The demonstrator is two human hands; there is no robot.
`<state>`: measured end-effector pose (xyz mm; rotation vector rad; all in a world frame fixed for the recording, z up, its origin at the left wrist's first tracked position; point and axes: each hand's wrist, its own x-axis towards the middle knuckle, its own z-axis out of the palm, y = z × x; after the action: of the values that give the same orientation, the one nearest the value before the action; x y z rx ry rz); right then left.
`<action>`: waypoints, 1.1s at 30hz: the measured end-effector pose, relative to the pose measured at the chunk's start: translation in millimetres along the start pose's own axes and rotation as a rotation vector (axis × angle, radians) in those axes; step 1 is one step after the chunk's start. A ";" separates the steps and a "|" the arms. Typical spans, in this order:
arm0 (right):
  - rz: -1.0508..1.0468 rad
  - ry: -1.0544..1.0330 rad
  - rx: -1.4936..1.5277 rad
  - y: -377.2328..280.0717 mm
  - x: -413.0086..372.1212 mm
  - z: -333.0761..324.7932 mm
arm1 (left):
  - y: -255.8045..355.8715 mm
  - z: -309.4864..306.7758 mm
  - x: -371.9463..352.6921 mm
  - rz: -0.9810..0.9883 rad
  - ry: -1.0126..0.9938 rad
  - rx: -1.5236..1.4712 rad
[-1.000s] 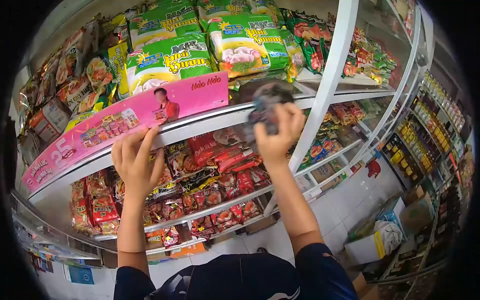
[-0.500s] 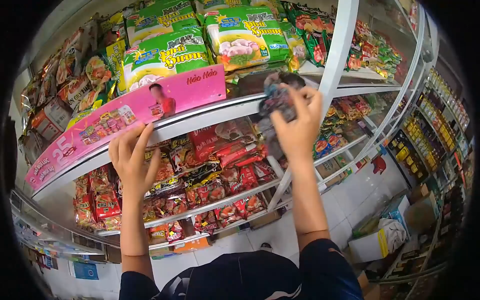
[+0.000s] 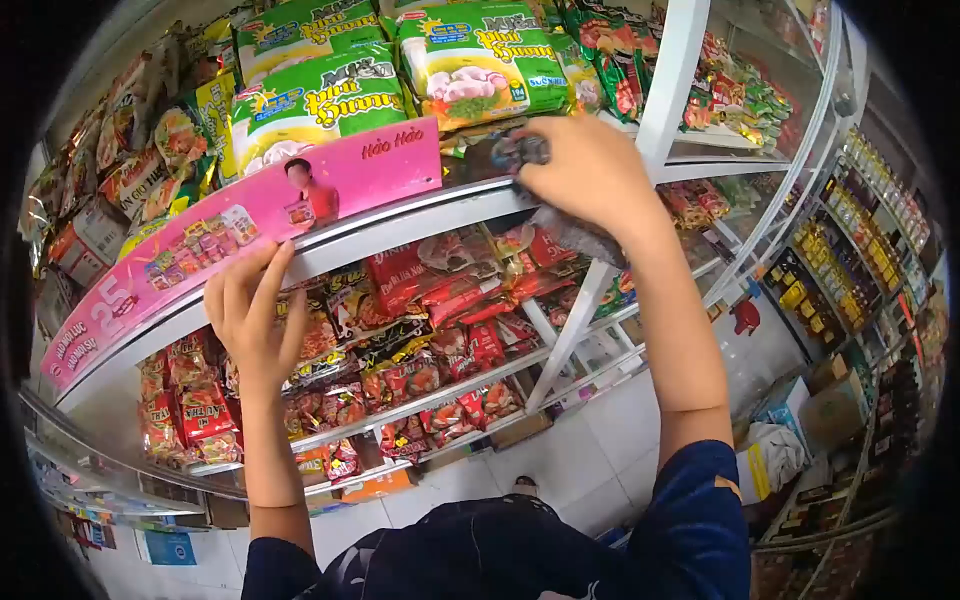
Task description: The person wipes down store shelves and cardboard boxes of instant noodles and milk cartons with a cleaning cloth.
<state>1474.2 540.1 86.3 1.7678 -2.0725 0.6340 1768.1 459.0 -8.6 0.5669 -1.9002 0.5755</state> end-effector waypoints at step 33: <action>-0.091 0.287 -0.004 4.2 -12.3 23.4 | -4.7 -3.8 -1.5 0.009 -0.017 -0.036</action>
<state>1472.8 538.3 59.7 1.6490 -1.7899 0.8039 1774.1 457.9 -7.9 0.5412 -1.9261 0.5426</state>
